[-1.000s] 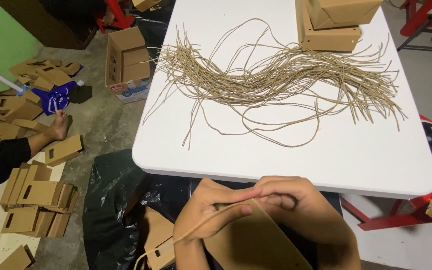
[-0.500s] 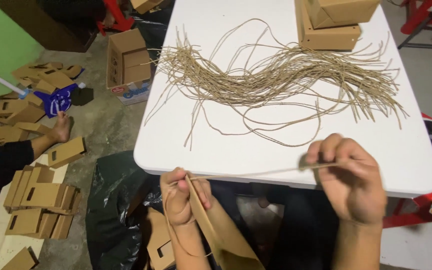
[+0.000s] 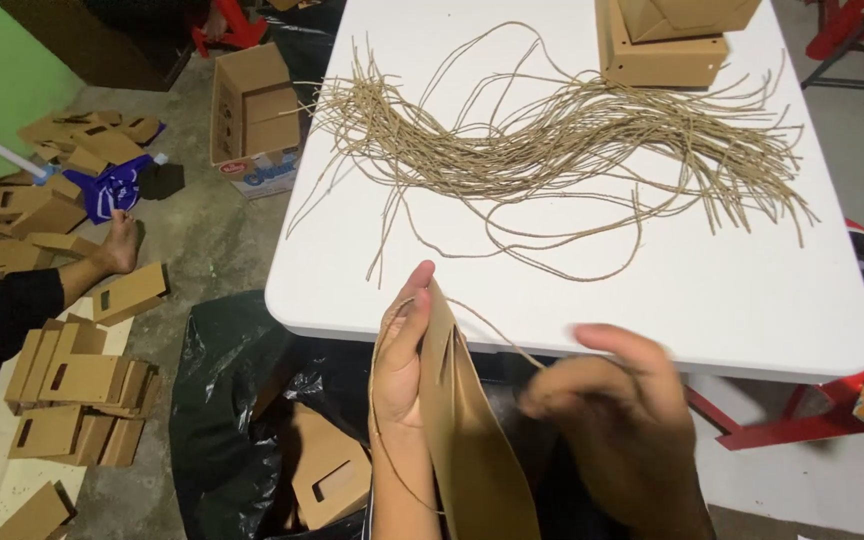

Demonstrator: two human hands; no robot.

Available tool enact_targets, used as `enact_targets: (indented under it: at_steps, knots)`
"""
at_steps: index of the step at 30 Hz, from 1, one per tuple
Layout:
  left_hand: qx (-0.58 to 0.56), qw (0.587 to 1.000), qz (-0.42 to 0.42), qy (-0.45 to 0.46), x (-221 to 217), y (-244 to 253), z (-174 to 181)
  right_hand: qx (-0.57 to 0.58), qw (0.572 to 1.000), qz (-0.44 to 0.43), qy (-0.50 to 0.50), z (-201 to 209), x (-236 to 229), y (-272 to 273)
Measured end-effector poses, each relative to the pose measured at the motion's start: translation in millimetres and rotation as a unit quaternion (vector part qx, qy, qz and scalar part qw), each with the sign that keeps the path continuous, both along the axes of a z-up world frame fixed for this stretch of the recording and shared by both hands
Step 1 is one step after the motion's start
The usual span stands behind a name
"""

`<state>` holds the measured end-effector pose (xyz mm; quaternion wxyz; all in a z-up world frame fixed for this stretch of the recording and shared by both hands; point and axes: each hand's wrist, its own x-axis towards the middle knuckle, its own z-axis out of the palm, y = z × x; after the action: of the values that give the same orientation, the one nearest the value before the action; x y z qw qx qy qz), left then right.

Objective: The person assembles small cardboard boxes by threading twine through pre-punched holes at the top. They pull the twine tight to secure the box flaps and then place the finished box into a black plastic bag. The process is repeated with another box.

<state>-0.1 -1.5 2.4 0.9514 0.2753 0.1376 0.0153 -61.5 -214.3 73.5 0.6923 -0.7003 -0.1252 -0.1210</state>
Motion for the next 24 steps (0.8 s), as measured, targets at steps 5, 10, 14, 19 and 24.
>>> enact_targets:
  at_steps: [5, 10, 14, 19, 24]
  knots:
    - [0.045, 0.998, -0.028, 0.025, -4, -5, 14, -0.14, 0.976, -0.089, -0.141, 45, 16, 32]
    - [0.031, 0.999, -0.035, 0.025, -4, -11, 19, -0.136, 0.976, -0.111, -0.13, 47, 16, 36]
    - [0.033, 0.998, -0.035, 0.037, -5, -16, 19, -0.148, 0.968, -0.14, -0.149, 44, 17, 40]
    - [0.027, 0.997, -0.046, 0.056, -6, -14, 29, -0.126, 0.973, -0.086, -0.174, 41, 20, 35]
    - [0.043, 0.996, -0.057, 0.047, -4, -11, 18, -0.161, 0.965, -0.078, -0.194, 39, 22, 32]
